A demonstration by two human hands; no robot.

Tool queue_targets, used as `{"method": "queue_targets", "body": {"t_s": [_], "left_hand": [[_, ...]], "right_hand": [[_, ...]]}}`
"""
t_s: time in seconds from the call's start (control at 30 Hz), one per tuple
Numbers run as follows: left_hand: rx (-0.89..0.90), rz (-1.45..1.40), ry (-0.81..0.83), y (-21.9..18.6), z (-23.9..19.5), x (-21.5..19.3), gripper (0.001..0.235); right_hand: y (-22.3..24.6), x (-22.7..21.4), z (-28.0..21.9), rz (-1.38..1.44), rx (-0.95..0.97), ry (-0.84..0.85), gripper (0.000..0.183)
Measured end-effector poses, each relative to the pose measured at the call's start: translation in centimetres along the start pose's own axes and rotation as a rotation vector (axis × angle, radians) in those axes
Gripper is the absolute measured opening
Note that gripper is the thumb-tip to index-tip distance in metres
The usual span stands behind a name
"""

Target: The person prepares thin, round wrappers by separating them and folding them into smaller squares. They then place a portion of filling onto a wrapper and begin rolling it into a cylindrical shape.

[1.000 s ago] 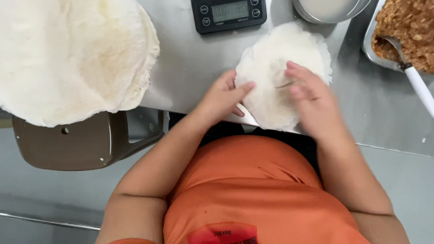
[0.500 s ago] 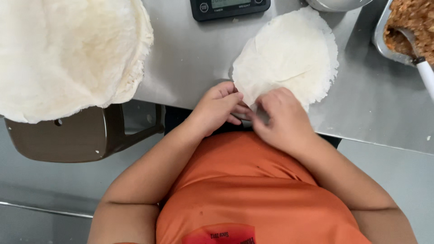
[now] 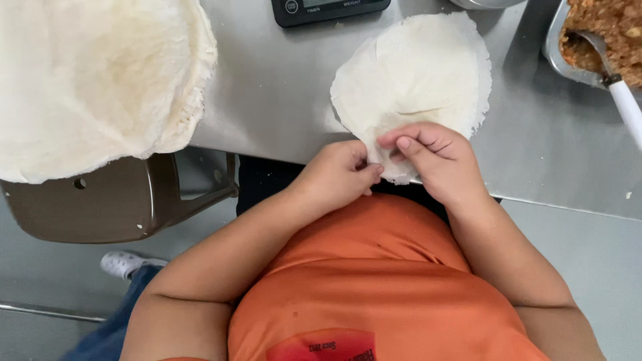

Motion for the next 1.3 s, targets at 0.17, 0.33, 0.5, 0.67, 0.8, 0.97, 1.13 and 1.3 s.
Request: {"method": "queue_targets", "body": {"t_s": [0.17, 0.33, 0.5, 0.67, 0.8, 0.97, 1.13, 1.3], "left_hand": [[0.026, -0.186, 0.054, 0.9, 0.1, -0.3, 0.014], [0.039, -0.226, 0.083, 0.0, -0.4, -0.6, 0.017], [0.124, -0.069, 0.115, 0.3, 0.2, -0.5, 0.019], [0.245, 0.156, 0.054, -1.5, -0.4, -0.7, 0.019], [0.180, 0.117, 0.066, -1.8, -0.9, -1.1, 0.021], [0.236, 0.269, 0.075, -1.6, -0.2, -0.8, 0.021], [0.187, 0.177, 0.040, -2.0, -0.6, -0.9, 0.019], [0.138, 0.089, 0.053, -1.7, -0.7, -0.9, 0.020]], "right_hand": [[0.0, -1.8, -0.9, -0.189, -0.275, -0.041, 0.013], [-0.5, -0.9, -1.6, -0.391, -0.478, -0.021, 0.012], [2.4, 1.2, -2.2, -0.523, -0.534, -0.030, 0.018], [6.0, 2.4, -2.1, -0.639, -0.508, -0.001, 0.012], [2.4, 0.4, -1.5, -0.534, -0.401, -0.025, 0.016], [2.9, 1.6, -2.4, -0.862, -0.652, -0.061, 0.003], [1.3, -0.6, -1.1, -0.612, -0.508, -0.072, 0.009], [3.3, 1.3, -2.7, -0.651, -0.656, -0.050, 0.019]]}}
Point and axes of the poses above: each hand's wrist, its own z-axis towards the middle knuckle, its own x-axis out of the palm, y = z × x, the point moved 5 cm from there along z, towards the middle knuckle, and after that the axes turned 7 degrees about -z, right-handed, at the moved point
